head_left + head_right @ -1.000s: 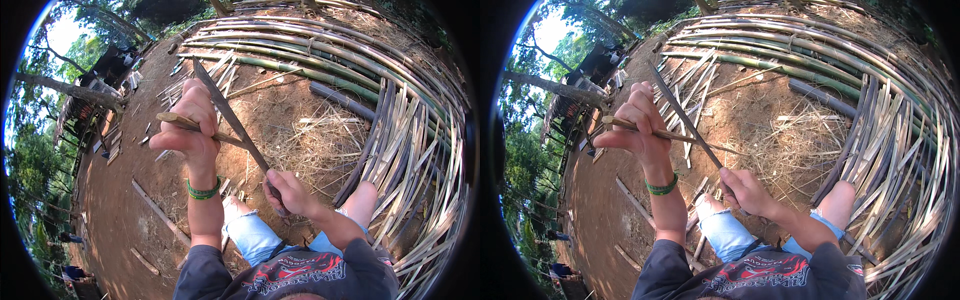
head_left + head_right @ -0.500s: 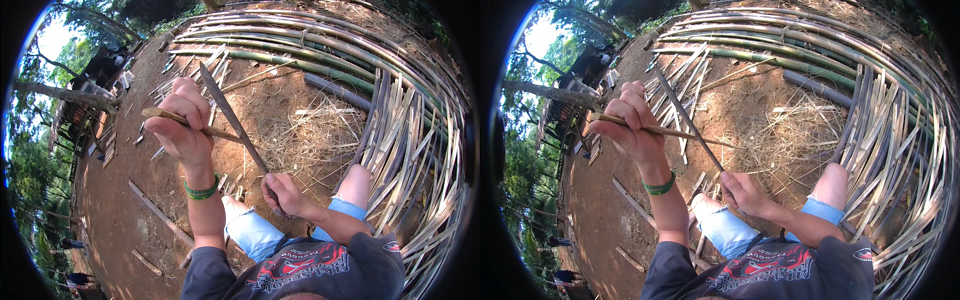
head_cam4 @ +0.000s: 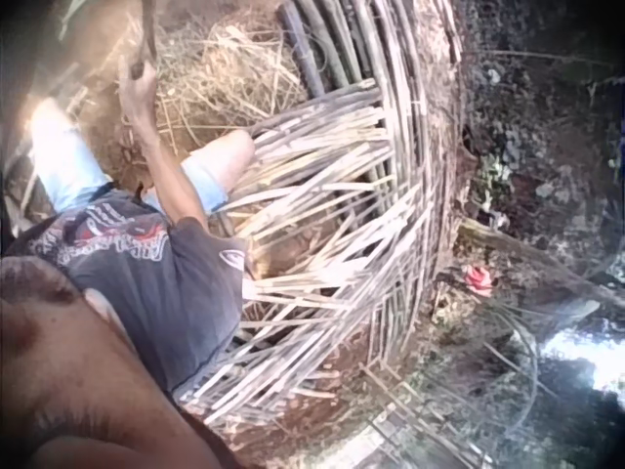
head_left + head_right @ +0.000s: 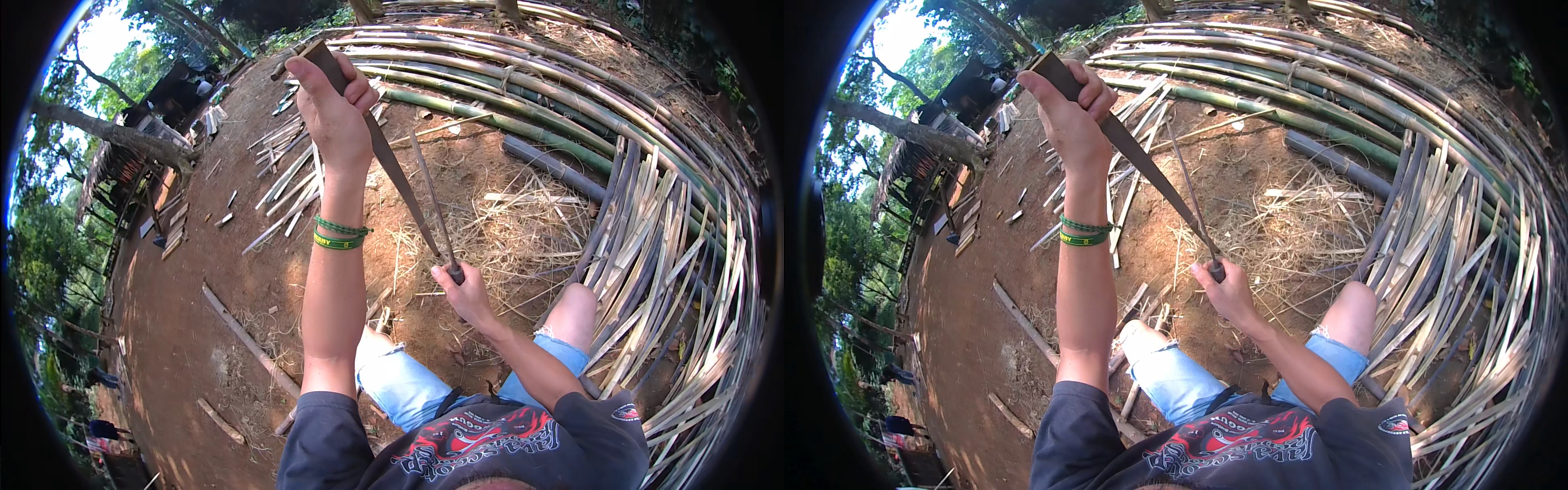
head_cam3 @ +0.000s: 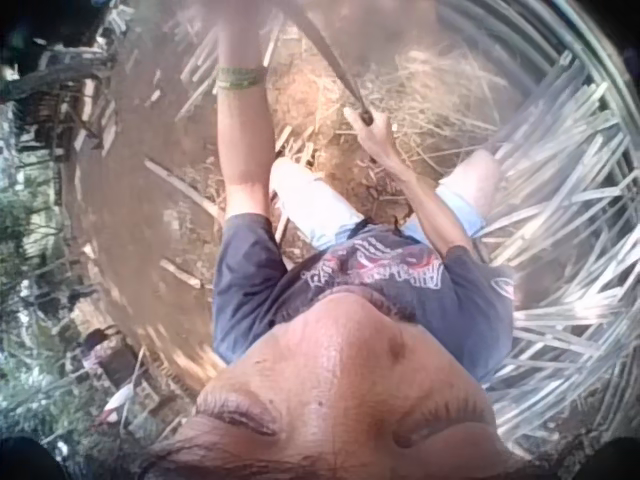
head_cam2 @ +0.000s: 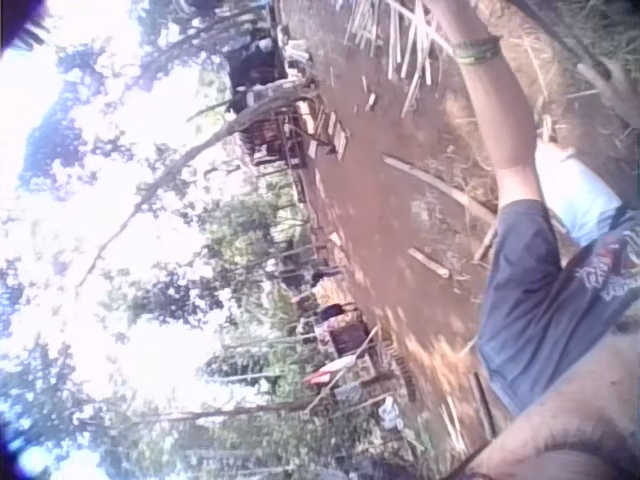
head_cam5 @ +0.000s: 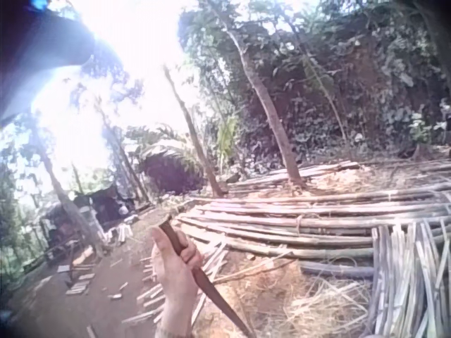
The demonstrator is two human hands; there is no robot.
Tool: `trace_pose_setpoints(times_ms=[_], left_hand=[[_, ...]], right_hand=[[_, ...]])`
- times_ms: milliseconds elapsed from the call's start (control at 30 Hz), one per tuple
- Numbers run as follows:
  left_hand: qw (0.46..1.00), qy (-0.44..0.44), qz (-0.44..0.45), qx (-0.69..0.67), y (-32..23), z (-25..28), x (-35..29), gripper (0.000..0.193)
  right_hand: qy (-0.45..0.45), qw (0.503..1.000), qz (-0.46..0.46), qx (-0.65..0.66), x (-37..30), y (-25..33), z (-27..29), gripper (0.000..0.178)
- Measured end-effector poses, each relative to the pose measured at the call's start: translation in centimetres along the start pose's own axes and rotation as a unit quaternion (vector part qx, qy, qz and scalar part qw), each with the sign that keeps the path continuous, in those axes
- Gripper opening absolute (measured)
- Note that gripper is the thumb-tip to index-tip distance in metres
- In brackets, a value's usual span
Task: The person sits on the ground and uses a machete to sharpen a long, thin piece of bamboo into a pointed stake. They repeatedly scrape the blade along the bamboo to thin the tip and remove splinters, occasionally inspecting the point and adjusting their grip.
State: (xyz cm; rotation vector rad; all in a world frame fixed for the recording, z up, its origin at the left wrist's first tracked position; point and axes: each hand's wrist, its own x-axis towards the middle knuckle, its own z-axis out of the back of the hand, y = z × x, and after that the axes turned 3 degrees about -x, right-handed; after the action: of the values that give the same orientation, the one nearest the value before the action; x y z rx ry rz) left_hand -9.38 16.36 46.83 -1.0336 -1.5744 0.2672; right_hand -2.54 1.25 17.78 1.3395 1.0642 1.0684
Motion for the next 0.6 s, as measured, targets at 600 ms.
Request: trace_pose_setpoints(times_ms=[600], left_hand=[[0.972, 0.118, -0.105, 0.175, 0.6, -2.1, -5.3, 0.038]], right_hand=[[-0.163, 0.957, 0.199, 0.135, 10.0, 9.9, 4.6, 0.028]])
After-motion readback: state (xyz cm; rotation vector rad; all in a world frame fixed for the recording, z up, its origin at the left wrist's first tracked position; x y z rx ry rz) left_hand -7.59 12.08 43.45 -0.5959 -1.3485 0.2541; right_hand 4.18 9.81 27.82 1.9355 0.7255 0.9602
